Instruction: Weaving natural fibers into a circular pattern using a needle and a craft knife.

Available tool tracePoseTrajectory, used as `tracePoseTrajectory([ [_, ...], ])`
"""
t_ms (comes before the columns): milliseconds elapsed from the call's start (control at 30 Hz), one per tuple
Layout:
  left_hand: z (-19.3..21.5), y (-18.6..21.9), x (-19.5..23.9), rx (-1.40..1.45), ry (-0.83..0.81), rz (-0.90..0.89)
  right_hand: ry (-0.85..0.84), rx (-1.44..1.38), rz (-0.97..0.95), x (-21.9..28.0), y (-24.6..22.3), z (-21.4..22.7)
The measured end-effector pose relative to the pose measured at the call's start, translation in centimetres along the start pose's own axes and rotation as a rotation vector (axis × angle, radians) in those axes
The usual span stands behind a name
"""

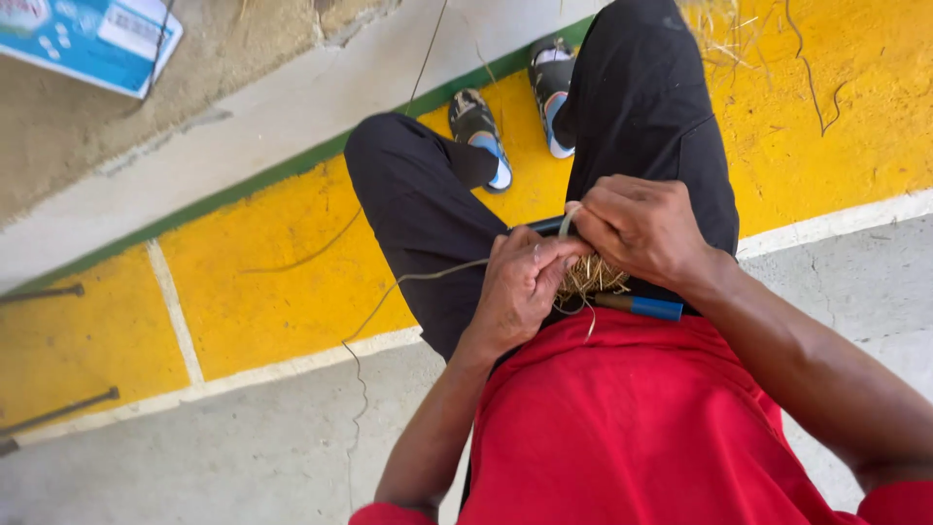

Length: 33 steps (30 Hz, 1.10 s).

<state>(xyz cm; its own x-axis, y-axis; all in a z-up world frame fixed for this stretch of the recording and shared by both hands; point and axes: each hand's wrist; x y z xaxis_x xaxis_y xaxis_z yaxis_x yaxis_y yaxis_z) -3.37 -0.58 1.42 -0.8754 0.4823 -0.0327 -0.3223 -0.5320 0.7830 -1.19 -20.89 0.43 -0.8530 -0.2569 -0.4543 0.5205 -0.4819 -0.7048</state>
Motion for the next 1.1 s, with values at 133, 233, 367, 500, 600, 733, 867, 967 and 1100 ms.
tracePoseTrajectory([
  [133,-0.2,1.0,0.4,0.048,0.044,-0.027,0.170,0.238,0.138,-3.6,3.3,-0.2],
  [233,-0.6,0.9,0.1,0.016,0.043,-0.037,0.255,0.330,0.266,-5.8,4.8,-0.7],
  [367,-0.7,0.0,0.7,0.035,0.099,0.059,0.260,0.356,0.261,-6.7,4.2,-1.3],
  [500,0.3,-1.0,-0.5,0.550,0.027,0.316,0.077,-0.094,-0.253,-5.9,1.7,1.0],
  [600,1.2,-1.7,-0.4,0.124,0.061,0.081,0.046,-0.549,-0.413,-4.1,-2.7,4.3],
  [733,2.2,-1.5,-0.5,0.182,-0.087,0.186,0.029,-0.885,-0.321,0.8,-3.1,3.3],
  [867,1.6,-1.0,-0.6,0.138,0.008,0.114,-0.060,-0.494,-0.225,3.9,-1.9,2.7],
  [967,1.4,-0.9,-0.8,0.148,0.024,0.130,-0.110,-0.670,-0.215,4.4,-1.3,3.9],
  [1100,1.3,-1.3,-1.0,0.165,0.057,0.115,-0.186,-0.475,-0.221,2.8,-2.2,6.0],
])
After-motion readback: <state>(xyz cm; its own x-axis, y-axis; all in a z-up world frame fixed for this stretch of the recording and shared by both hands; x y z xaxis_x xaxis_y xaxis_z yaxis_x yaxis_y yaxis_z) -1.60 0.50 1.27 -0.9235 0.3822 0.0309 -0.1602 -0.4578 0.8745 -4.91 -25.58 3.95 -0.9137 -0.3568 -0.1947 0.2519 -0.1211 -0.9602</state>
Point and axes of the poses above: each hand's wrist, its own x-axis away from the middle knuckle, its own z-axis out of the back of the hand, y = z × x, and after that the axes turned 2 degrees about z, right-handed
